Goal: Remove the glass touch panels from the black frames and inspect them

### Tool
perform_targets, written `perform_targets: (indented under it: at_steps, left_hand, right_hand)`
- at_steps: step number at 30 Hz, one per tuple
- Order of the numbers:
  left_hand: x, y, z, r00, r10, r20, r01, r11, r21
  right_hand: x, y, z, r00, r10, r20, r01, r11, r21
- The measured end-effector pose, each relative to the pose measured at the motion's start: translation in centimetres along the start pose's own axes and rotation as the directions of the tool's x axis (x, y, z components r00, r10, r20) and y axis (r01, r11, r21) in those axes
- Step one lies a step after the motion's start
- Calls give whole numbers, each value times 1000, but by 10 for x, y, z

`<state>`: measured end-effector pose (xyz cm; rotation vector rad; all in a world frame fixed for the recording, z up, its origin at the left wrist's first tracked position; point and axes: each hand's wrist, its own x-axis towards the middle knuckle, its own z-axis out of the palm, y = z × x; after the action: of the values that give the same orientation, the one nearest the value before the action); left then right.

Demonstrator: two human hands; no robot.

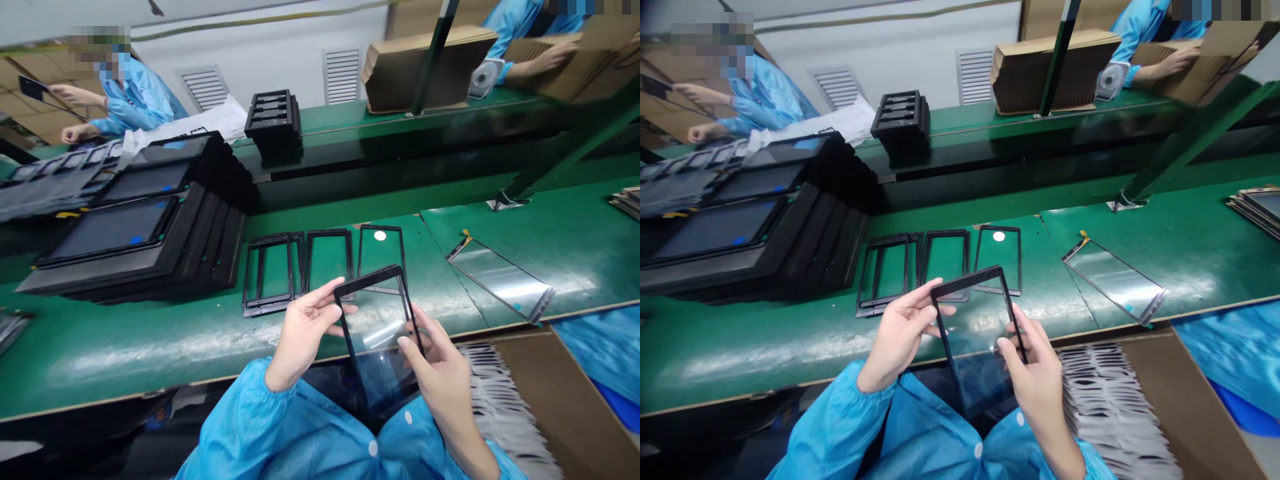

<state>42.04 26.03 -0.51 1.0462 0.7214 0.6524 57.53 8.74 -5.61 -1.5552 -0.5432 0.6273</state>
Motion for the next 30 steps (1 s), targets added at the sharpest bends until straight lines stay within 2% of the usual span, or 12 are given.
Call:
perform_targets:
  at_steps: [6,8,10,12,13,15,17,18,21,25,30]
  left_hand:
    - [0,0,0,1000,7,-9,-7,1000,-2]
    - [-1,0,-1,999,13,-32,-13,1000,16]
    - [-3,2,-2,999,16,-52,-13,998,60]
    - [-7,6,-4,999,11,-49,-5,993,115]
    - [-9,8,-4,999,1,-36,4,990,142]
    - [-14,14,-3,1000,-20,-8,22,981,190]
    - [-18,20,-2,1000,-27,5,26,973,229]
    - [-20,21,-2,1000,-27,6,25,969,244]
    - [-24,21,-4,1000,-12,2,11,967,256]
    - [-25,10,-10,1000,15,-11,-12,967,255]
    - [-26,-2,-16,999,47,-18,-38,939,341]
  right_hand:
    - [-1,0,2,999,-48,3,48,997,-60]
    - [0,-3,1,992,-123,0,121,979,-162]
    - [4,-11,-1,967,-252,-47,228,927,-297]
    - [13,-23,-5,939,-331,-89,288,903,-320]
    - [19,-31,-7,945,-314,-85,282,920,-271]
    - [31,-47,-10,982,-190,16,190,975,-115]
    - [41,-62,-11,987,-70,142,75,997,-29]
    - [44,-67,-10,985,-39,169,43,999,-19]
    - [47,-75,-5,989,-18,148,19,1000,-9]
    - [40,-74,3,994,-30,109,30,1000,4]
    - [33,-76,5,998,-40,43,37,998,59]
